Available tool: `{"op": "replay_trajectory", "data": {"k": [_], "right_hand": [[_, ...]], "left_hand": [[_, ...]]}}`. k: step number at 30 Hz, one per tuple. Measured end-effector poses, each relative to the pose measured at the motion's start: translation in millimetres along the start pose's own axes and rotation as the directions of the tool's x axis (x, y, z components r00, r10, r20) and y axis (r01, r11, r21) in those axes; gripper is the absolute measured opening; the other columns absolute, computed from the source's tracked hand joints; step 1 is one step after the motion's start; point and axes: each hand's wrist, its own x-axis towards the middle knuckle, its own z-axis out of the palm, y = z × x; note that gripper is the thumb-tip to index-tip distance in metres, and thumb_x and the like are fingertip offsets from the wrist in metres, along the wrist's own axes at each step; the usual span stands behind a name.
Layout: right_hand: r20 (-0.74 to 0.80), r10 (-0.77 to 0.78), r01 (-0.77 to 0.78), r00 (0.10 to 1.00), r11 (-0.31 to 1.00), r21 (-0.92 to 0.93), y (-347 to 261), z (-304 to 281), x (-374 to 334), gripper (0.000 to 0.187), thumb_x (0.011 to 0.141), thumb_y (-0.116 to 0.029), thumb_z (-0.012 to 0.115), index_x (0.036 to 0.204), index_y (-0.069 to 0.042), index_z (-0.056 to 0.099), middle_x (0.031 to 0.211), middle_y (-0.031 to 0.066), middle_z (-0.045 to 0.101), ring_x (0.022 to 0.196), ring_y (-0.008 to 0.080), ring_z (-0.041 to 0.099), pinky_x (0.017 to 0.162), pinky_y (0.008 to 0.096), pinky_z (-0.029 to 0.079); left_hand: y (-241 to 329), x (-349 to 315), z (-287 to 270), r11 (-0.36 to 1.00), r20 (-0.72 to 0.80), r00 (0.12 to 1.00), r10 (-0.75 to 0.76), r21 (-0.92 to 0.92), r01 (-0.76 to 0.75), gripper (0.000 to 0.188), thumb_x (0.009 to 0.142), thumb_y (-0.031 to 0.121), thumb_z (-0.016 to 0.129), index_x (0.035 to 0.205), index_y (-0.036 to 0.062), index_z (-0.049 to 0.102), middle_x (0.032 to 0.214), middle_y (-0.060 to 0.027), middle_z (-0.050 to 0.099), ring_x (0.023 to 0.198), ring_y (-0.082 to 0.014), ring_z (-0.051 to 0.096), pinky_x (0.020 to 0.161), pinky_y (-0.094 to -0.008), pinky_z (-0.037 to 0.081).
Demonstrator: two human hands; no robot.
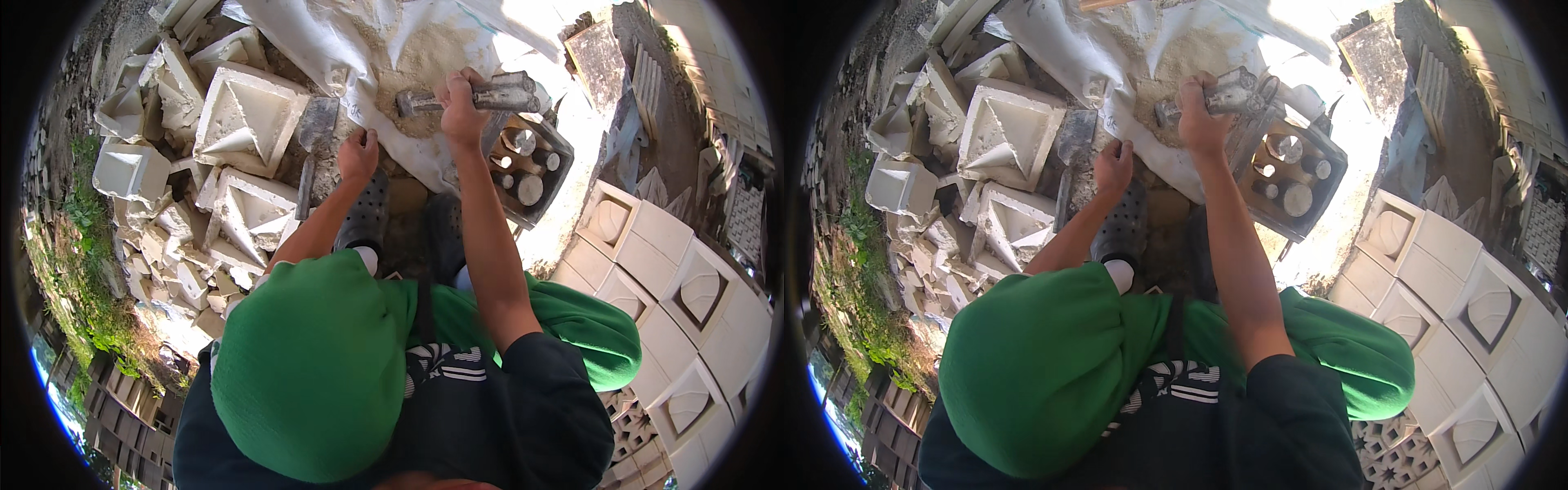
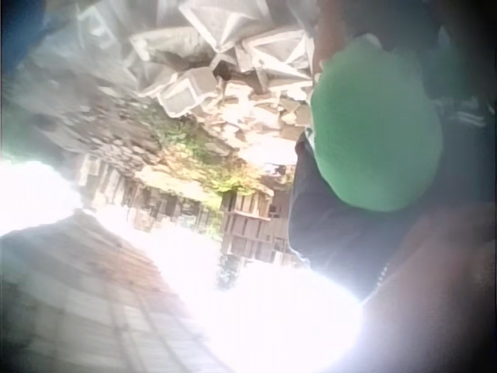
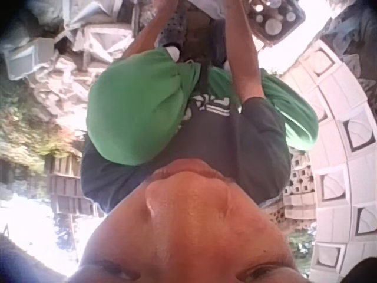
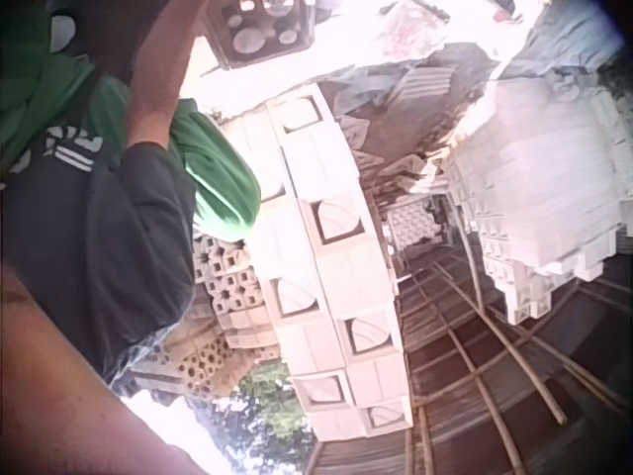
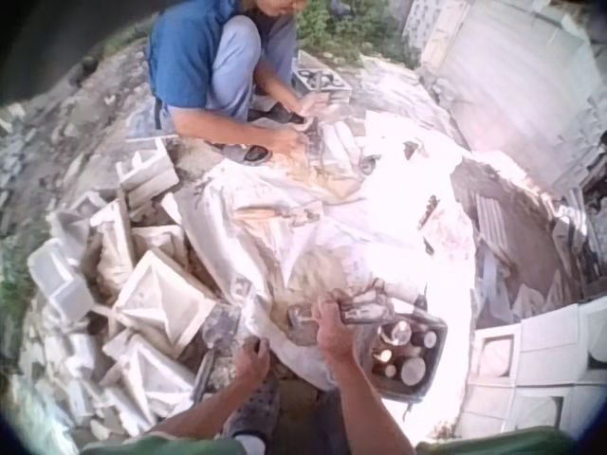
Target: The person prepares decorative vent blocks by packing material into a mold using a large wooden tamper, leveling the surface by hand, and smoothing it with a trowel while working on the ground.
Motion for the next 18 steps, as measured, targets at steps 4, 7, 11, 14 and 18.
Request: {"op": "replay_trajectory", "data": {"k": [4,7,11,14,18], "right_hand": [[0.055,0.075,-0.065,0.996,0.982,-0.177,-13.6,9.5,-4.0,0.032,0.08,-0.005,0.049,0.057,-0.01,0.028,0.05,-0.0014,0.031,0.044,0.0095,0.026,0.044,0.027,0.024],[0.078,-0.02,0.032,0.997,0.986,-0.162,-71.6,33.3,-8.2,0.031,0.079,-0.006,0.048,0.056,-0.011,0.028,0.049,-0.0007,0.03,0.043,0.0095,0.024,0.044,0.0271,0.024],[0.099,-0.122,0.119,0.988,0.992,0.038,-86.5,15.5,-11.6,0.028,0.078,-0.005,0.055,0.057,-0.008,0.038,0.054,-0.0031,0.037,0.046,0.0065,0.033,0.043,0.0237,0.026],[-0.031,-0.091,0.089,0.995,0.994,-0.061,-13.9,-2.7,-2.5,0.028,0.078,-0.005,0.055,0.058,-0.009,0.036,0.053,-0.0027,0.036,0.046,0.0073,0.034,0.043,0.0242,0.026],[0.038,-0.019,0.023,0.999,0.995,-0.094,-10.9,-3.2,10.5,0.029,0.08,-0.005,0.049,0.058,-0.012,0.031,0.05,-0.0014,0.03,0.042,0.0097,0.025,0.044,0.0267,0.024]], "left_hand": [[-15.0,5.8,-2.0,0.998,0.084,0.995,-0.059,-0.025,0.061,0.035,0.085,0.035,0.053,0.075,0.0014,0.058,0.069,-0.0164,0.06,0.067,-0.0378,0.057,0.064,-0.0437,0.043],[-15.2,4.8,-4.1,0.998,0.071,0.995,-0.065,-0.019,0.067,0.035,0.085,0.035,0.053,0.076,0.0014,0.059,0.069,-0.0166,0.061,0.068,-0.0373,0.058,0.064,-0.044,0.044],[-0.5,1.1,-4.2,1.0,0.024,1.0,-0.019,0.015,0.018,0.036,0.085,0.035,0.052,0.074,0.0009,0.058,0.068,-0.0173,0.06,0.067,-0.037,0.058,0.063,-0.0444,0.043],[0.1,0.4,-1.5,1.0,-0.013,1.0,-0.01,0.0,0.01,0.036,0.085,0.035,0.053,0.074,0.0011,0.057,0.068,-0.0174,0.059,0.067,-0.0369,0.058,0.063,-0.0442,0.043],[-10.2,4.3,-1.4,1.0,0.01,1.0,0.01,-0.011,-0.01,0.036,0.085,0.035,0.053,0.074,0.0013,0.057,0.067,-0.0173,0.059,0.066,-0.0374,0.057,0.062,-0.0438,0.043]]}}
